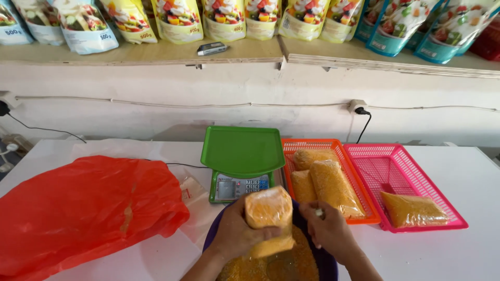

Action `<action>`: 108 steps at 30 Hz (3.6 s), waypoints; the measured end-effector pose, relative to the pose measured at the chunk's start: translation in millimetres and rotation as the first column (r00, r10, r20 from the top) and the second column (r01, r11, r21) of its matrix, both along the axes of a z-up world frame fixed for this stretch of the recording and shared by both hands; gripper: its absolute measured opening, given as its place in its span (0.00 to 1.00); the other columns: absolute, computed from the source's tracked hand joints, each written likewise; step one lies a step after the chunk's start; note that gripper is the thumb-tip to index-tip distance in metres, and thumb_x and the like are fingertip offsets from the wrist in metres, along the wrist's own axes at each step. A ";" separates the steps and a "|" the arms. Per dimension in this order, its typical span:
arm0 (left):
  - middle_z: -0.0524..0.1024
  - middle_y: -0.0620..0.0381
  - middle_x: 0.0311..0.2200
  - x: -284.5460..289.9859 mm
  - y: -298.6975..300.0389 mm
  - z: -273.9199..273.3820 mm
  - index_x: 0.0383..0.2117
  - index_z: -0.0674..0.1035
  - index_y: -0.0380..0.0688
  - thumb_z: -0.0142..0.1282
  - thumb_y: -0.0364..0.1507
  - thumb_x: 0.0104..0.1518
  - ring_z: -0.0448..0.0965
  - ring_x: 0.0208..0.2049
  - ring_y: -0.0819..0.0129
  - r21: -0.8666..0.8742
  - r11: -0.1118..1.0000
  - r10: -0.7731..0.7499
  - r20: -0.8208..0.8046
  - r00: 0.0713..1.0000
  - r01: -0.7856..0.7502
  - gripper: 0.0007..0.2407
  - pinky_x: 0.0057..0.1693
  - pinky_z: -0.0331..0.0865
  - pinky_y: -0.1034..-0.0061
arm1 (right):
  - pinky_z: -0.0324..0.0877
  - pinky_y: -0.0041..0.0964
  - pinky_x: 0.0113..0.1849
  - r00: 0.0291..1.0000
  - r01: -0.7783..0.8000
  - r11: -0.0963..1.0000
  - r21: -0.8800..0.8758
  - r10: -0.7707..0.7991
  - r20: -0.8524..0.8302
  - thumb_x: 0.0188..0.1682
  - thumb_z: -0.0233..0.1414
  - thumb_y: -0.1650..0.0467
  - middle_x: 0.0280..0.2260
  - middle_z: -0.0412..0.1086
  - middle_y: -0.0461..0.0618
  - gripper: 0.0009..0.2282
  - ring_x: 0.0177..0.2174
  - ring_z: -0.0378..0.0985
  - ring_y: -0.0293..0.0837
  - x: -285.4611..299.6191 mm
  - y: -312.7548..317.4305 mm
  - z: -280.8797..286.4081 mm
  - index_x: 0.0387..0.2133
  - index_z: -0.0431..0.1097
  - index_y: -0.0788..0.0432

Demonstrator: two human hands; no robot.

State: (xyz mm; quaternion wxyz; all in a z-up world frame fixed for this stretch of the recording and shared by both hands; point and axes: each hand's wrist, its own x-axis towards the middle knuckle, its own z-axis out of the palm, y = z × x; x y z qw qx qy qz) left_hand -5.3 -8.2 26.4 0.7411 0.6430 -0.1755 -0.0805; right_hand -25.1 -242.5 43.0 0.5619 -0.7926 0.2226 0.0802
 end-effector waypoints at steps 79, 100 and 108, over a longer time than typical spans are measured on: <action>0.81 0.55 0.51 5.5 -63.7 7.2 0.59 0.70 0.47 0.75 0.38 0.37 0.82 0.53 0.64 -0.047 0.991 -0.132 -0.522 0.842 0.126 0.38 0.56 0.77 0.70 | 0.70 0.46 0.56 0.867 -0.403 0.590 0.700 0.490 0.087 0.41 0.62 0.60 0.54 0.73 0.61 0.37 0.54 0.77 0.52 12.8 -57.9 -51.4 0.62 0.59 0.68; 0.77 0.53 0.53 75.6 -196.3 -4.9 0.59 0.68 0.46 0.61 0.46 0.50 0.79 0.56 0.62 -0.382 0.918 -0.146 -0.570 0.808 -0.103 0.31 0.58 0.76 0.64 | 0.74 0.41 0.31 0.966 -0.052 0.664 0.746 -0.157 0.207 0.47 0.55 0.62 0.40 0.75 0.55 0.27 0.32 0.78 0.45 36.1 -145.6 -59.5 0.58 0.62 0.65; 0.74 0.47 0.50 156.4 -205.1 -15.6 0.58 0.72 0.44 0.59 0.55 0.48 0.77 0.47 0.62 -0.280 0.959 -0.146 -0.624 0.768 -0.046 0.35 0.51 0.77 0.66 | 0.77 0.46 0.44 0.992 -0.053 0.559 0.828 -0.068 0.110 0.45 0.51 0.58 0.49 0.74 0.60 0.29 0.45 0.80 0.51 98.8 -209.4 -25.5 0.58 0.61 0.62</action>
